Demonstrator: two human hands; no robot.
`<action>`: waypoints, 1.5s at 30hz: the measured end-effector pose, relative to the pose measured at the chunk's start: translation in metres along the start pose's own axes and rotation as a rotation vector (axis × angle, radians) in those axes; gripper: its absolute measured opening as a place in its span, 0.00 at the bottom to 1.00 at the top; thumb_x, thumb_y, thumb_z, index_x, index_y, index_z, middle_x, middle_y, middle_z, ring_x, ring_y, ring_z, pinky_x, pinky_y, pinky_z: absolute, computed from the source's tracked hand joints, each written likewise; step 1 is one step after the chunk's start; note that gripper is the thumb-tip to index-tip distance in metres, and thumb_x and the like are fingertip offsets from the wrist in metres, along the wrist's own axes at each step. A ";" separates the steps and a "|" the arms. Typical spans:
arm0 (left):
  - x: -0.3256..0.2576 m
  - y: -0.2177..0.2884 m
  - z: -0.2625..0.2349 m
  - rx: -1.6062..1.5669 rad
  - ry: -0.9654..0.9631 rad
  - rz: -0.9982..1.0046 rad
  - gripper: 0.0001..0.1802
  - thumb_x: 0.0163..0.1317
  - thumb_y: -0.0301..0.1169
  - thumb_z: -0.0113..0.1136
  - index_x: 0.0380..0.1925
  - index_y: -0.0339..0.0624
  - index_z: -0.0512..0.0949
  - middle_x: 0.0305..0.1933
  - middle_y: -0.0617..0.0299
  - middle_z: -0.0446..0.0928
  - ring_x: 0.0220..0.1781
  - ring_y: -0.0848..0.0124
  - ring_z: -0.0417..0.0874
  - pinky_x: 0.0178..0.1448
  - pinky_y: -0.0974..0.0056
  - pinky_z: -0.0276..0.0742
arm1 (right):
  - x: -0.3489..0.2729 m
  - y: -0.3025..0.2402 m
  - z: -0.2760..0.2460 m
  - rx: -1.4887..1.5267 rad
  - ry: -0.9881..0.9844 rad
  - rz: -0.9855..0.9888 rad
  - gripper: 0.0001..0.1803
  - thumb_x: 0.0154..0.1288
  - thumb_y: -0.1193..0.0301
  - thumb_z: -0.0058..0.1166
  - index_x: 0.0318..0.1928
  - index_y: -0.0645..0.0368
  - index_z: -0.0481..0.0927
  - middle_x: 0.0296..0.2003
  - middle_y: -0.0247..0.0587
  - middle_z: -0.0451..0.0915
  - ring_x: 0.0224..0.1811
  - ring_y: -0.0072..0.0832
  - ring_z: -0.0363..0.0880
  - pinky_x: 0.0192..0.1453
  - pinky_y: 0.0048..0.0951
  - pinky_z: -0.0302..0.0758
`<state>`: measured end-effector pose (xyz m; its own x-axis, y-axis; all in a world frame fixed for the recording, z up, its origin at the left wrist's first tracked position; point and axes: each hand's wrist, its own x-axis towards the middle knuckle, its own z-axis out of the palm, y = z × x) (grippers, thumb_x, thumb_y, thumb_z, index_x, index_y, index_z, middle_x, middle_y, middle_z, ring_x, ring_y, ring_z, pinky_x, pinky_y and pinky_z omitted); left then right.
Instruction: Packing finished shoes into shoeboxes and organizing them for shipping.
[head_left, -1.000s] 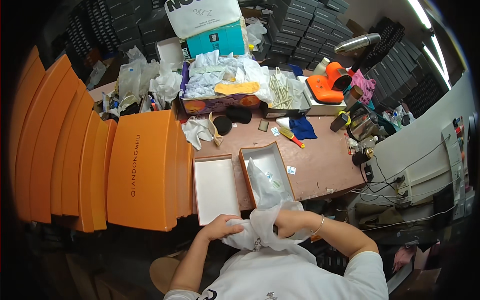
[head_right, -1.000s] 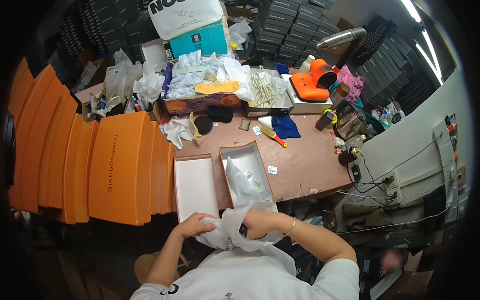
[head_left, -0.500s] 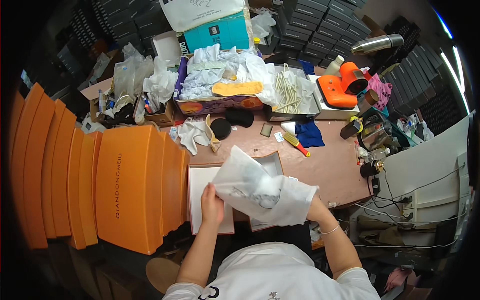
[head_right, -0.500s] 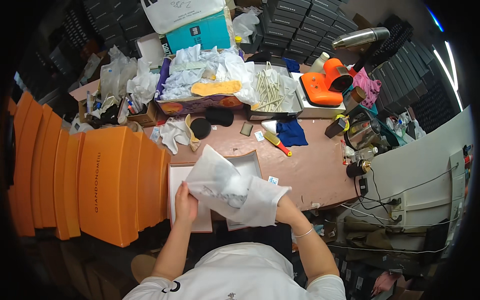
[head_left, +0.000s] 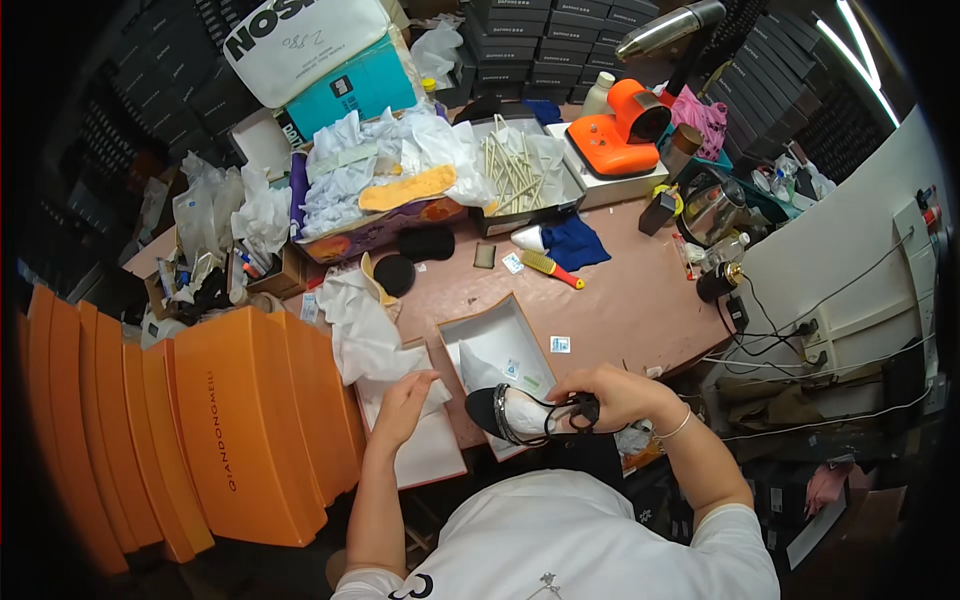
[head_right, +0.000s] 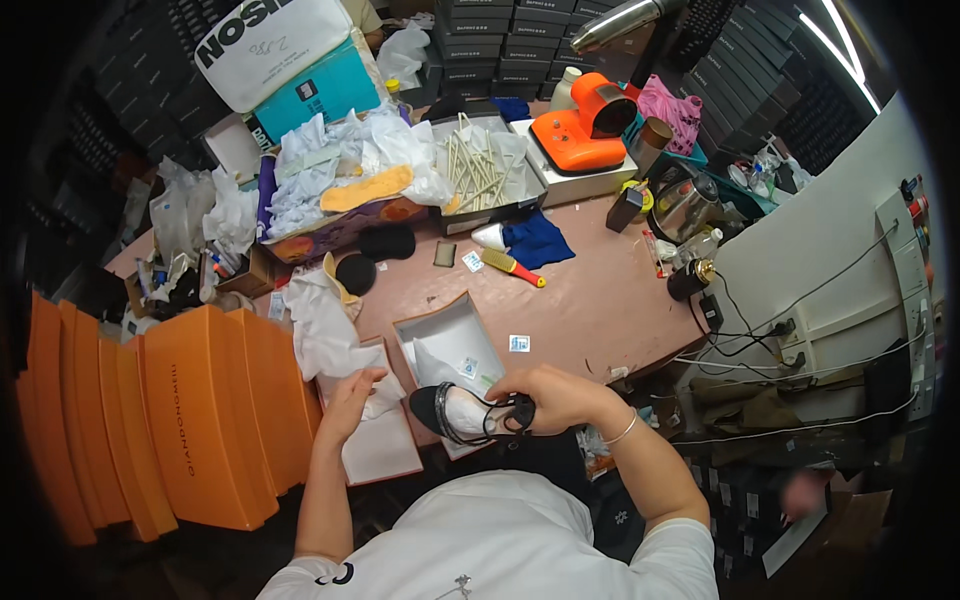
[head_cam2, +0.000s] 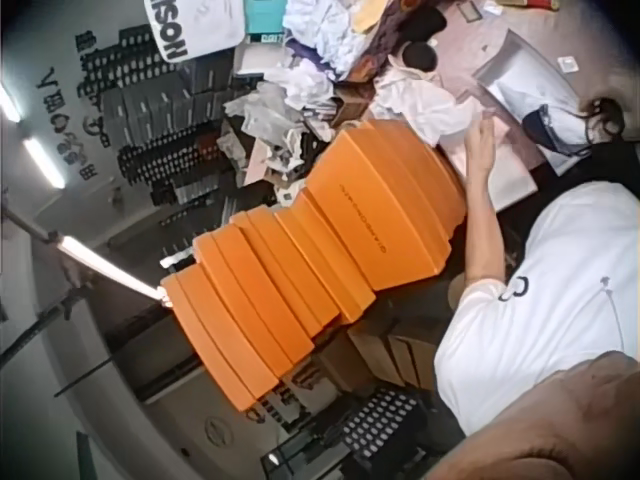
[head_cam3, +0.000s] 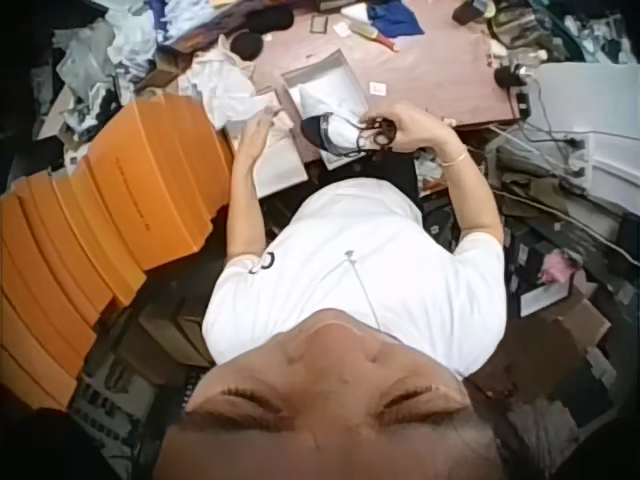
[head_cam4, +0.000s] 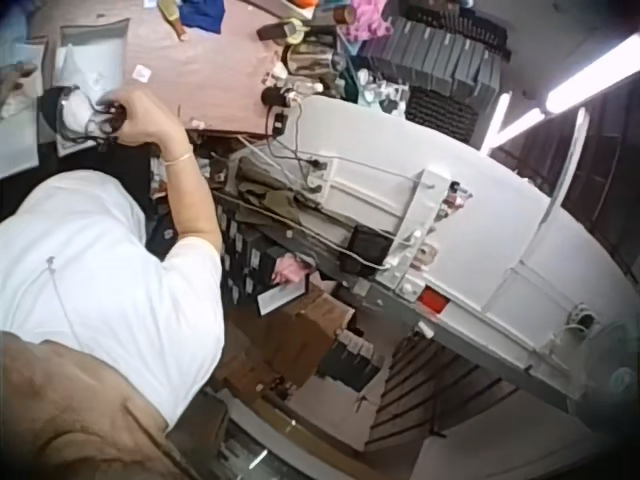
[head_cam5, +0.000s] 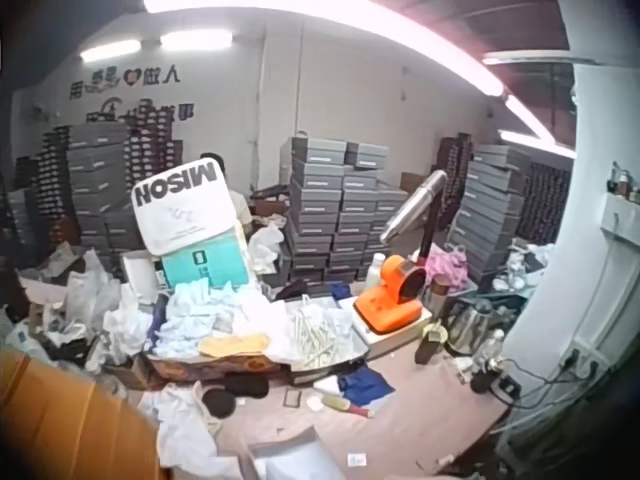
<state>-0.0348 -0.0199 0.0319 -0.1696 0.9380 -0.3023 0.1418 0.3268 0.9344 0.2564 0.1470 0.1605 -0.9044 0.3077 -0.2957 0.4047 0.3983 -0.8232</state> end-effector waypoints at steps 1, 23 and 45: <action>0.006 -0.001 0.014 -0.337 -0.158 -0.116 0.36 0.70 0.59 0.40 0.55 0.34 0.75 0.56 0.48 0.76 0.59 0.60 0.76 0.64 0.57 0.70 | 0.008 -0.012 0.000 0.023 -0.113 -0.066 0.24 0.48 0.73 0.66 0.50 0.61 0.80 0.40 0.49 0.83 0.42 0.40 0.83 0.47 0.34 0.77; -0.068 -0.028 0.063 -1.368 -0.288 -0.074 0.33 0.72 0.56 0.34 0.63 0.41 0.63 0.59 0.54 0.72 0.60 0.65 0.76 0.63 0.59 0.74 | 0.054 -0.041 0.129 -0.331 -0.037 -0.331 0.25 0.52 0.74 0.64 0.53 0.55 0.77 0.42 0.44 0.76 0.46 0.42 0.74 0.52 0.39 0.72; -0.076 -0.048 0.070 -1.535 -0.280 -0.139 0.28 0.74 0.50 0.35 0.60 0.40 0.65 0.57 0.50 0.74 0.59 0.63 0.77 0.63 0.58 0.74 | 0.043 -0.034 0.161 -0.343 0.033 -0.483 0.20 0.50 0.72 0.66 0.44 0.59 0.74 0.55 0.48 0.73 0.58 0.48 0.69 0.62 0.46 0.63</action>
<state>0.0392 -0.0990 -0.0032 0.1078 0.9595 -0.2602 -0.9798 0.1469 0.1357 0.1819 0.0074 0.0974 -0.9945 0.0463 0.0934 -0.0264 0.7548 -0.6554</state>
